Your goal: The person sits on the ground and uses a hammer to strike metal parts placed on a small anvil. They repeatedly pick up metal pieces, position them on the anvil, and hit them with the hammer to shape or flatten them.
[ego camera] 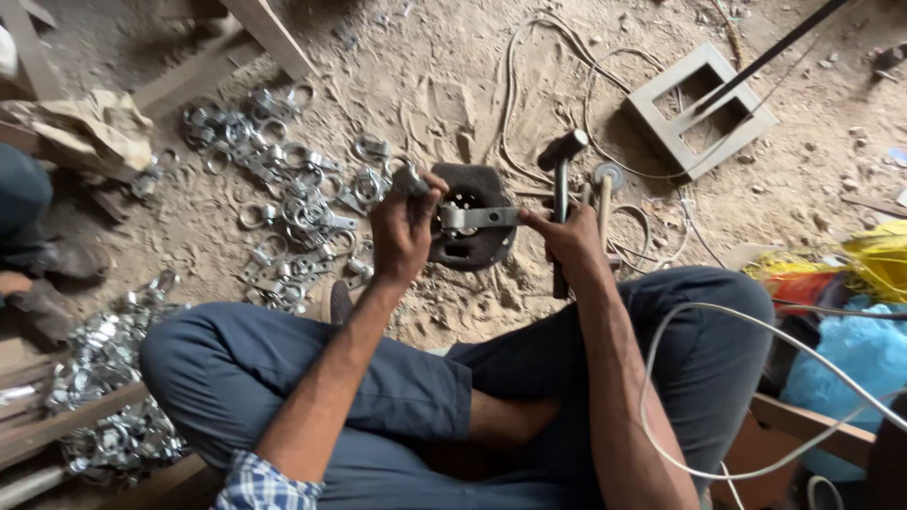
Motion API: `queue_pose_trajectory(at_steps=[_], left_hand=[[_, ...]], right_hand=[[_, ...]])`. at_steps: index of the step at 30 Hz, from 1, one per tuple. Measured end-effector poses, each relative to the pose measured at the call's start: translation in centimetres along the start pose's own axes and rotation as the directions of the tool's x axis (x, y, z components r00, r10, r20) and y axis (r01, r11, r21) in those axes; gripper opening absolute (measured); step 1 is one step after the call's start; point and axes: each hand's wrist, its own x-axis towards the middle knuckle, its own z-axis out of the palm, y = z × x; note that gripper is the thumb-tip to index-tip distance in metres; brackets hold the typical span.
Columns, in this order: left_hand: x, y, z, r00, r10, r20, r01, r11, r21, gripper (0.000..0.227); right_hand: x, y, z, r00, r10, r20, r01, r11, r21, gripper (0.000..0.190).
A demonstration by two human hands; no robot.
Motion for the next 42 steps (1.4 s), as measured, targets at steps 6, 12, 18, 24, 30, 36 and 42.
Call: queue_pose_trajectory(at_steps=[6,12,18,24,30,36,42], left_hand=[[0.2,0.8,1.0,0.997,0.062,0.047,-0.060,0.997,-0.044,0.031],[-0.2,1.1,3.5,0.989,0.053,0.134,-0.038,0.993,-0.113,0.026],[-0.7,1.0,4.5,0.984,0.055,0.167,-0.041,0.996,-0.082,0.026],[-1.2,1.3,3.8,0.977,0.119,0.177,-0.112,0.993,-0.047,0.027],[-0.4,-0.1,2.2,0.982,0.153,0.106,-0.176,0.949,0.260,0.038],[1.6,2.2,-2.7,0.936,0.067,0.346,-0.175,0.941,0.288,0.041],[1.7,-1.1,-2.6,0.958,-0.016,0.287,-0.052,0.972,0.228,0.039]], right_hand=[[0.4,-0.2,0.3,0.999,0.033,-0.023,-0.033,0.999,-0.002,0.040],[0.5,-0.1,0.4,0.998,0.069,0.003,-0.069,0.998,-0.009,0.041],[0.7,0.2,0.4,0.997,0.076,0.010,-0.076,0.997,0.013,0.043],[0.7,-0.2,0.5,0.996,0.058,0.070,-0.064,0.993,0.094,0.032],[2.7,1.5,0.5,0.974,0.136,0.181,-0.197,0.903,0.381,0.020],[4.4,3.6,0.5,0.949,0.201,0.244,-0.301,0.809,0.505,0.012],[5.2,4.7,0.0,0.936,0.158,0.314,-0.337,0.652,0.679,0.011]])
